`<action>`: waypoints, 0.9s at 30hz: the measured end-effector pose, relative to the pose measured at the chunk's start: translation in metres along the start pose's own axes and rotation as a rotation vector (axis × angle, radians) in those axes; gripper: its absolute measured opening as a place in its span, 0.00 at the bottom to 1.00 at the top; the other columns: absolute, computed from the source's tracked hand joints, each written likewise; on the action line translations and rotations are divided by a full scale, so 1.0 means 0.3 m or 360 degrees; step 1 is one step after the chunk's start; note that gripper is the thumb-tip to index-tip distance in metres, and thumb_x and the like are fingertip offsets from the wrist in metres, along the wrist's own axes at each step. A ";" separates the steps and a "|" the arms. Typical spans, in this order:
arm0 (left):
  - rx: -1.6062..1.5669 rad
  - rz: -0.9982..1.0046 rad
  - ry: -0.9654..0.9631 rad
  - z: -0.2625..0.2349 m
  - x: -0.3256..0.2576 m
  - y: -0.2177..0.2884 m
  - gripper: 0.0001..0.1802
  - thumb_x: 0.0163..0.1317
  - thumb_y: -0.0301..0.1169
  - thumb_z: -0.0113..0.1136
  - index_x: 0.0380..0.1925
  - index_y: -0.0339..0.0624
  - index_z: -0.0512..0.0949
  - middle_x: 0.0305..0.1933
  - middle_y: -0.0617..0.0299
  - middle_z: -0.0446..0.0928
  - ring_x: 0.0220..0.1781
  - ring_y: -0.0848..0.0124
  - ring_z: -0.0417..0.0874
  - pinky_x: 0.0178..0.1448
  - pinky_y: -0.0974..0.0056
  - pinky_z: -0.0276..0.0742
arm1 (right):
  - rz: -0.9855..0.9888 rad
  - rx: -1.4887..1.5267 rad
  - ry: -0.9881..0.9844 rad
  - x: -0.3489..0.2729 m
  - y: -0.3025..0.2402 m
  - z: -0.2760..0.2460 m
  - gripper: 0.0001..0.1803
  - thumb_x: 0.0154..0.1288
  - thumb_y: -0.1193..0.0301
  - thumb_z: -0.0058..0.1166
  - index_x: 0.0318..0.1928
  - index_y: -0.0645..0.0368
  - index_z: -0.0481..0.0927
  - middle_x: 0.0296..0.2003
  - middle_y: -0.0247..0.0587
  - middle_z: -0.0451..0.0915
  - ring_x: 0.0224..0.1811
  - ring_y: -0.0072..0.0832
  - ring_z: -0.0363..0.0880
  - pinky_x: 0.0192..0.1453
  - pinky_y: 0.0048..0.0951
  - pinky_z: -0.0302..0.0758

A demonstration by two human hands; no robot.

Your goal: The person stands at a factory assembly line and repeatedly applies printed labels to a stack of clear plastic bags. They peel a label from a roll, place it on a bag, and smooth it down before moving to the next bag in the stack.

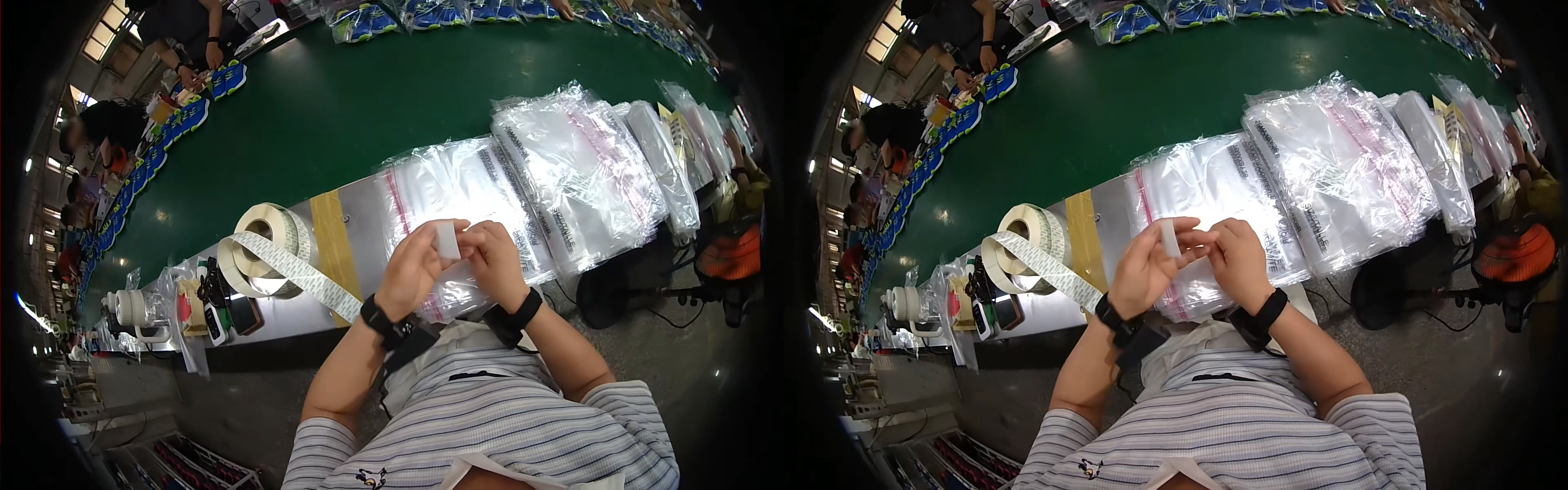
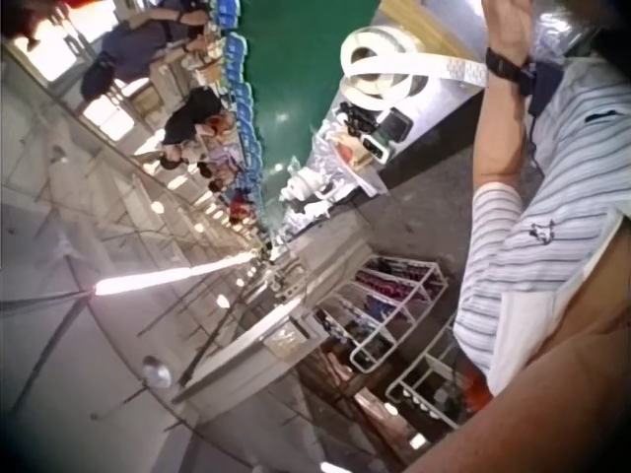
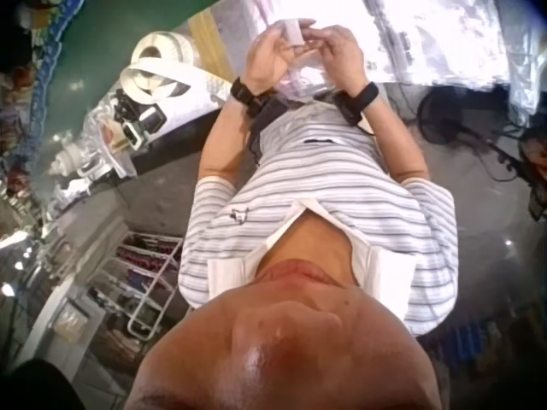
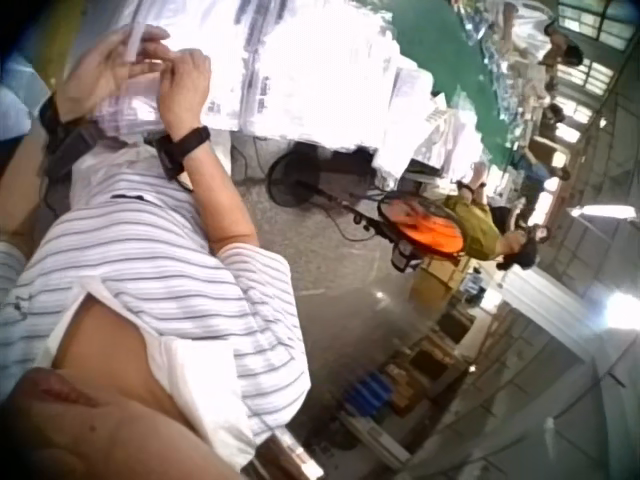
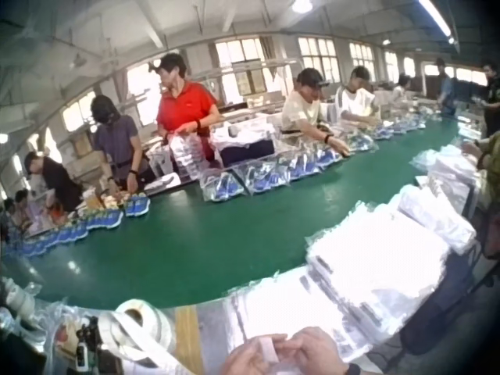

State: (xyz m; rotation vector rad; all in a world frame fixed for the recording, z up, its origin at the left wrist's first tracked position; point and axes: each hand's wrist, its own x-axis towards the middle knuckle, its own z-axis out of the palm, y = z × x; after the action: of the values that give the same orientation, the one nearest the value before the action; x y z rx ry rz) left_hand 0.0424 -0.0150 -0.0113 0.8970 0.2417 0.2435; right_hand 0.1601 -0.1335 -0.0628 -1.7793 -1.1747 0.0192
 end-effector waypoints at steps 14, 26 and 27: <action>-0.0335 -0.0787 0.0086 -0.061 0.131 -0.026 0.35 0.71 0.56 0.28 0.61 0.35 0.57 0.53 0.44 0.72 0.49 0.54 0.79 0.52 0.52 0.80 | -0.0064 0.0181 -0.0472 0.022 -0.104 -0.164 0.28 0.49 0.65 0.66 0.51 0.62 0.73 0.47 0.46 0.75 0.50 0.44 0.74 0.54 0.37 0.72; 0.0443 0.0399 0.2034 -0.283 -0.811 -0.013 0.14 0.67 0.38 0.53 0.46 0.40 0.74 0.34 0.64 0.78 0.33 0.76 0.79 0.34 0.71 0.74 | 0.0787 0.0492 0.0837 0.100 0.122 -0.476 0.07 0.69 0.72 0.49 0.38 0.63 0.77 0.30 0.31 0.77 0.31 0.14 0.71 0.35 0.20 0.69; 0.0366 0.0320 0.2210 -0.334 -0.867 -0.072 0.15 0.65 0.38 0.56 0.47 0.42 0.73 0.36 0.65 0.78 0.33 0.78 0.78 0.32 0.72 0.73 | 0.0865 0.0144 0.0897 0.068 0.203 -0.573 0.08 0.67 0.71 0.51 0.36 0.65 0.77 0.30 0.32 0.77 0.31 0.18 0.73 0.36 0.23 0.70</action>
State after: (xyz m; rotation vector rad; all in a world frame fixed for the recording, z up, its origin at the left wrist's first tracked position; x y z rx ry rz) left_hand -0.2319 -0.0341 -0.0612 0.8473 1.4866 1.0291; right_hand 0.2956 -0.2431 -0.0055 -1.8083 -0.2742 -0.1016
